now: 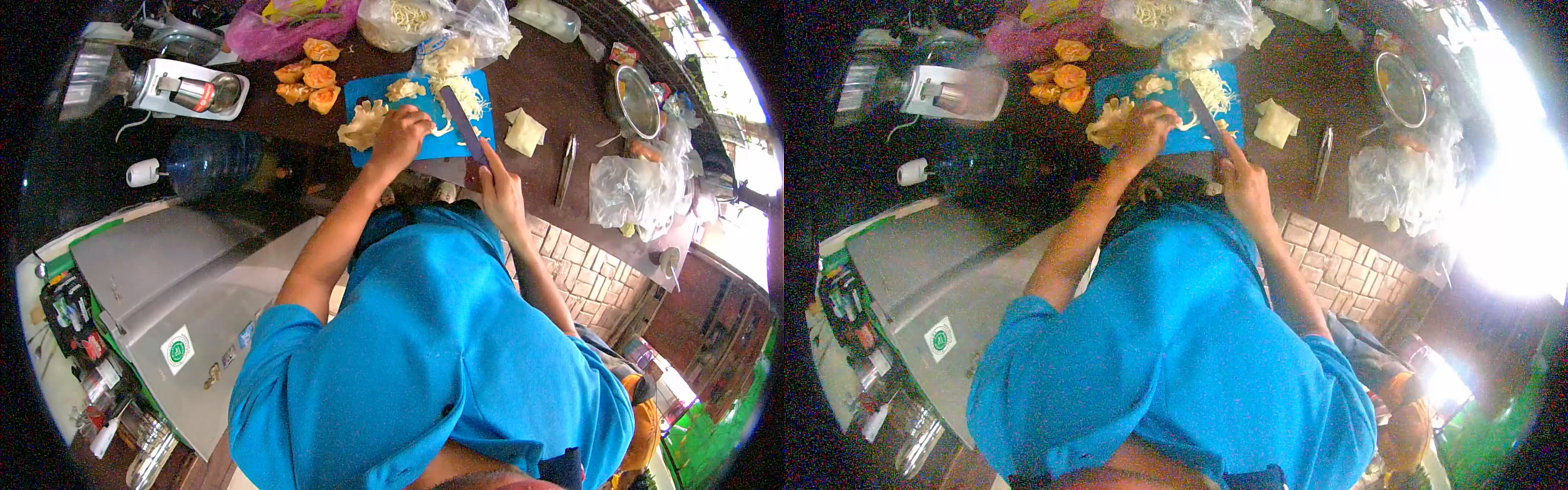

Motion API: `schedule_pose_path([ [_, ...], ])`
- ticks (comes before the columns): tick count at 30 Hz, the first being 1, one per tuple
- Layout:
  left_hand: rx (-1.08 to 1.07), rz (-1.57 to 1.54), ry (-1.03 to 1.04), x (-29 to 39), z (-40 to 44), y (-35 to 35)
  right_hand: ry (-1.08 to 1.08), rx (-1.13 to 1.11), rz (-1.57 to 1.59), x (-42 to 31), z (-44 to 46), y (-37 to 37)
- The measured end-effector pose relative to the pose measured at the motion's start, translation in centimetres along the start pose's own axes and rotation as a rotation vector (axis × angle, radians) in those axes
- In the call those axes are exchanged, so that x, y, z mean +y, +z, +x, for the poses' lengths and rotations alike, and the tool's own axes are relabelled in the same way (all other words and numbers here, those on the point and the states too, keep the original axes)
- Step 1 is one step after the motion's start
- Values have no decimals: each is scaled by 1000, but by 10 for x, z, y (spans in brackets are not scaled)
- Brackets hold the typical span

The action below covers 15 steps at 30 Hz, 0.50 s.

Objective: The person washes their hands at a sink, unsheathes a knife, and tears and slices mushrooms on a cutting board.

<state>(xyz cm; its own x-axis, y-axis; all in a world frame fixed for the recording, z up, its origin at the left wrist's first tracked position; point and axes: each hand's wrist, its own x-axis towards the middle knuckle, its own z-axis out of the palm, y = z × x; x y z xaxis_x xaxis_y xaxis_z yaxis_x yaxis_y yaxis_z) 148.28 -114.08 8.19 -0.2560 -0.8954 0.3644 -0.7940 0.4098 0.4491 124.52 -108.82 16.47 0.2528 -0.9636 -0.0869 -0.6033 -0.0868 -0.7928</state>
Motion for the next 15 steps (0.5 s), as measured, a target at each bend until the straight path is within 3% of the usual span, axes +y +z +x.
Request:
schedule_pose_path([
  [5,-159,-29,168,-17,12,-26,-77,-21,-101,15,-7,-8],
  [9,-323,-52,83,-15,28,-45,-145,-109,-234,31,-12,-20],
  [12,-361,-82,241,-37,34,-30,-259,-120,-340,43,-15,-29],
  [15,-359,-73,269,-41,37,-25,-333,-168,-431,50,-11,-36],
])
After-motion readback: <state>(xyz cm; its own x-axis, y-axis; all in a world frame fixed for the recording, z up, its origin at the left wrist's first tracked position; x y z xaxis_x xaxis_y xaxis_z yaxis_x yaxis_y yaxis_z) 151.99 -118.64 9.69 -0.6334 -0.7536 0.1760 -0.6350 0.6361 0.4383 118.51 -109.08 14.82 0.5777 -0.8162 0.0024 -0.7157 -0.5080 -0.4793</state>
